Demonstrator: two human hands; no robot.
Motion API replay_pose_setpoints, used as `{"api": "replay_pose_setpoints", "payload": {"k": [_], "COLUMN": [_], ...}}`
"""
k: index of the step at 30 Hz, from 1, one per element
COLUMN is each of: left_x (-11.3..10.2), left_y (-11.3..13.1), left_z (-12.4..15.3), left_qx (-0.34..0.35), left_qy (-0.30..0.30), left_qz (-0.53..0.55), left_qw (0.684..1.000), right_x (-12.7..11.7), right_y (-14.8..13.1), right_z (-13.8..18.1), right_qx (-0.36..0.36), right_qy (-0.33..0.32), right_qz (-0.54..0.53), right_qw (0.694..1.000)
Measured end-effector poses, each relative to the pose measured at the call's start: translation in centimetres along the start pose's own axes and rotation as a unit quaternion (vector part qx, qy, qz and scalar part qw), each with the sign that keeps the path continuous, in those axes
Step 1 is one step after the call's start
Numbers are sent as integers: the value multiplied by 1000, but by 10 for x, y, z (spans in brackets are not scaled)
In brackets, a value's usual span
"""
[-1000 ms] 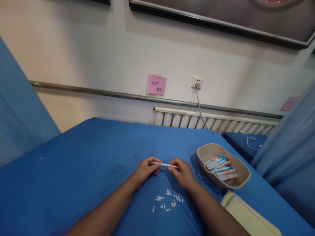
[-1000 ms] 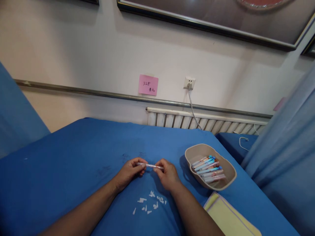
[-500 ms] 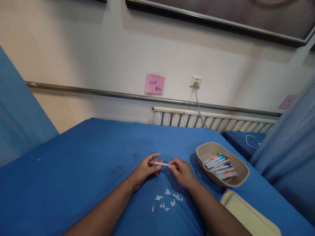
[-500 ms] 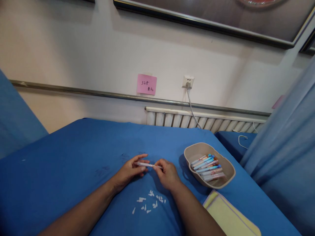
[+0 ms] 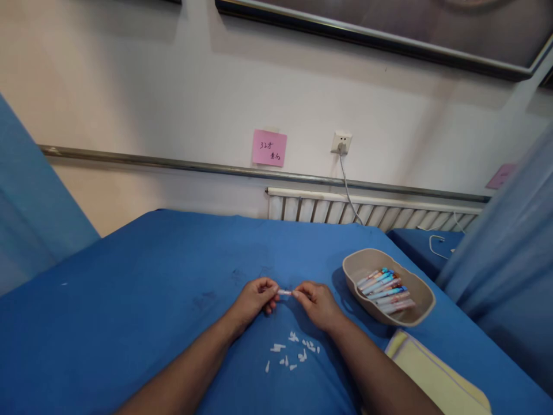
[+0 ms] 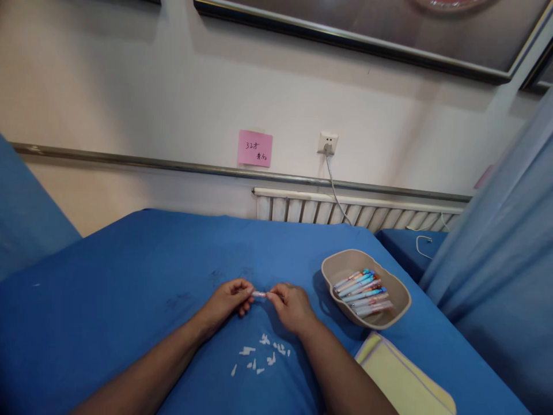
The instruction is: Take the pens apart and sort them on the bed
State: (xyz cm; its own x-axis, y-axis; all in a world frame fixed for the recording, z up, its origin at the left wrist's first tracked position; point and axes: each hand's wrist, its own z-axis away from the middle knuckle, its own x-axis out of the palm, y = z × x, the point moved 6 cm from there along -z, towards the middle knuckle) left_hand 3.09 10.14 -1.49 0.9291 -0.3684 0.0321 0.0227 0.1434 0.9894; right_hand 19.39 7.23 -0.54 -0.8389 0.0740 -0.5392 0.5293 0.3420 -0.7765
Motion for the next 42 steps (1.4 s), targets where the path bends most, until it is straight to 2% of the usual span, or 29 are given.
{"api": "replay_pose_setpoints", "payload": {"k": [3,5,8,10,13,16,19,22,25,28,31,35,38,42], "left_x": [0,0,-3,-4,-4,-5,-6,-6,-6,-7,-7,-7,-7,-4], "left_y": [5,5,-1,0,8,8,2,3,7,4,0,2,7,4], "left_z": [1,2,0,0,0,-1,-5,-7,-5,-4,-7,-6,-2,-3], "left_qx": [30,20,-22,-13,29,3,-26,7,28,-2,-19,18,36,7], "left_qy": [-8,-7,16,19,1,-5,2,-2,0,29,31,13,23,25], "left_qz": [29,50,21,-2,19,66,18,-18,28,55,2,-34,-7,28], "left_qw": [999,999,999,1000,999,998,999,1000,999,998,999,999,999,999], "right_x": [2,3,3,3,3,4,5,3,2,3,4,3,3,5], "right_y": [8,10,8,8,10,10,7,5,8,10,10,10,12,13], "right_z": [-1,-1,-1,-2,-5,-8,-9,-8,-9,-9,-8,-8,-9,-9], "right_qx": [31,41,33,31,46,54,42,43,60,62,57,57,67,70], "right_qy": [-5,-8,-9,-6,3,-2,-6,3,8,7,4,9,15,15], "right_qz": [-29,-41,-41,-35,-35,-46,-44,-41,-53,-65,-74,-78,-90,-113], "right_qw": [999,998,999,999,998,997,998,998,997,996,996,995,994,991]}}
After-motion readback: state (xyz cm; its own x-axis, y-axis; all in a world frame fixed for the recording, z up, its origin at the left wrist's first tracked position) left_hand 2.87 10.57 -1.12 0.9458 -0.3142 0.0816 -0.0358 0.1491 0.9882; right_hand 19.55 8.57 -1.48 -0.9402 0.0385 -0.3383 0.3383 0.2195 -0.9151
